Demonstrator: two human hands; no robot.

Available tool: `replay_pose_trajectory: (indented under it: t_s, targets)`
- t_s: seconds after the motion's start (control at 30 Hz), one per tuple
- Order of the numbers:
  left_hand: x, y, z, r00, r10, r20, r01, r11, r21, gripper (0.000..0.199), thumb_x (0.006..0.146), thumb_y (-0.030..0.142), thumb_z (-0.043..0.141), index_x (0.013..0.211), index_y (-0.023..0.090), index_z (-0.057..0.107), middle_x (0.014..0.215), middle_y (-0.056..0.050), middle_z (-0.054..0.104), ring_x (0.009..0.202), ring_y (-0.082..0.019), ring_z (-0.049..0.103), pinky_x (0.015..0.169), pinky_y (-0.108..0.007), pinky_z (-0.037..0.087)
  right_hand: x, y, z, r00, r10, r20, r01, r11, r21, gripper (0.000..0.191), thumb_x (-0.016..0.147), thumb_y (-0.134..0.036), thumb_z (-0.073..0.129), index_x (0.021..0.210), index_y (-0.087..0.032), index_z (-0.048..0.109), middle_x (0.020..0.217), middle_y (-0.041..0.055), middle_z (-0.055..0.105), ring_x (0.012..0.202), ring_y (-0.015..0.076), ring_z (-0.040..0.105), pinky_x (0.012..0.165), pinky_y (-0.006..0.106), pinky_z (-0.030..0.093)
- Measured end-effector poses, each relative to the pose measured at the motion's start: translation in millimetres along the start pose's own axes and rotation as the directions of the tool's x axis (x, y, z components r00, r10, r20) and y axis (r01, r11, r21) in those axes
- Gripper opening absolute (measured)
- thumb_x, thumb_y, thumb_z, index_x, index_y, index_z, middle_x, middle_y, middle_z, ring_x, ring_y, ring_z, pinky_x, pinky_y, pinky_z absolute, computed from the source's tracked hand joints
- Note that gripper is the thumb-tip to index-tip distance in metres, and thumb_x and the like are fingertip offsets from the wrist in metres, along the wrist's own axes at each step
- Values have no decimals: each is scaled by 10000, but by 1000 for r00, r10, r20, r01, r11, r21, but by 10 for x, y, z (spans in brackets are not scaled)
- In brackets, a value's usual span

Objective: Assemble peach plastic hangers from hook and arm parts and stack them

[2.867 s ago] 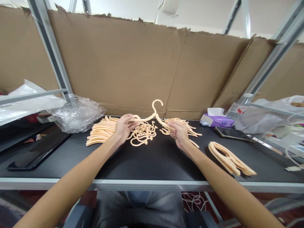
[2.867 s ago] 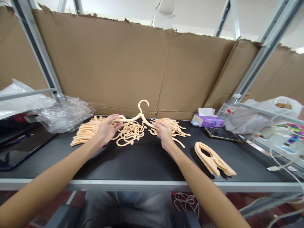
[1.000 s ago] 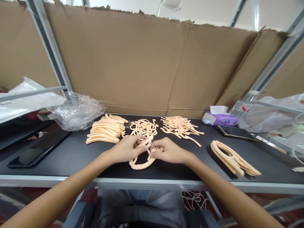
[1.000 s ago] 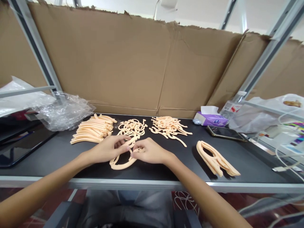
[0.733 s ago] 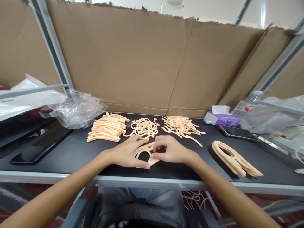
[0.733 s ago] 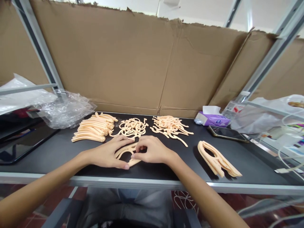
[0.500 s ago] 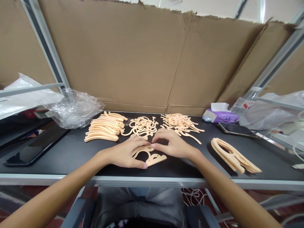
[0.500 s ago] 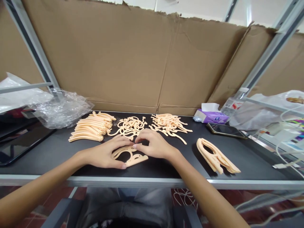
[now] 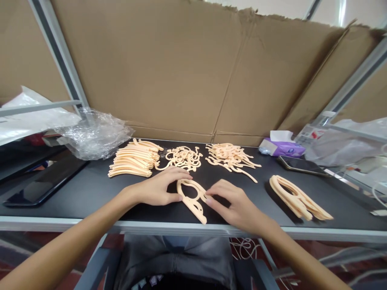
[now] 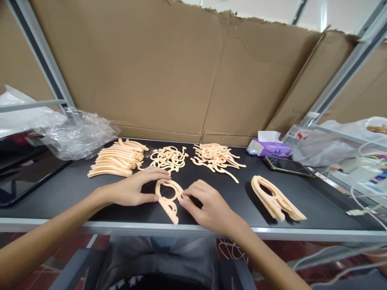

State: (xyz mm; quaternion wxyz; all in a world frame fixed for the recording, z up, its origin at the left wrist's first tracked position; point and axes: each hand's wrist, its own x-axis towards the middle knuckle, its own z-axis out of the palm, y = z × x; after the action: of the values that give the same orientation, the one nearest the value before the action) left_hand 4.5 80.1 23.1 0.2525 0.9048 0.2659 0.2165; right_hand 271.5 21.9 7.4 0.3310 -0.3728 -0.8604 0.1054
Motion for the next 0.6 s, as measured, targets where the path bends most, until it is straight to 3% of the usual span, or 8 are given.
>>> replay_pose_trajectory:
  t_s: [0.1,0.23,0.43,0.6]
  targets:
    - [12,-33,25,999,-16,-31,17,1000,23,460,879,259,643,1332,240,564,1388,-102,566,1311,-254,492,1135,-453,363,-118,-59,-22,998,-64,4,64,998,8,161,939,-282,590,1021,-196,698,900,78,694,843,206,615,762,369,532]
    - [34,-55,56,997,-13,-75,19,996,90,297,935,212,545,1221,242,620,1228,-73,651,1170,-220,574,1049,-397,426,-122,-72,-20,984,-166,68,166,986,17,264,916,-272,626,1167,-205,677,975,86,695,893,211,611,788,381,537]
    - [34,-41,80,994,16,-106,6,979,204,255,924,166,503,1118,228,657,1119,-62,688,1077,-223,598,974,-373,448,-93,-65,1,978,-189,85,192,981,-20,298,945,-272,591,1230,-222,661,1046,97,692,950,217,607,827,401,535]
    - [27,-45,95,971,-102,-214,173,924,342,184,870,146,508,905,185,685,905,-84,694,897,-257,610,817,-384,473,-91,-67,5,986,-138,97,144,988,-60,270,946,-296,599,1188,-211,683,1083,105,681,984,221,609,863,413,535]
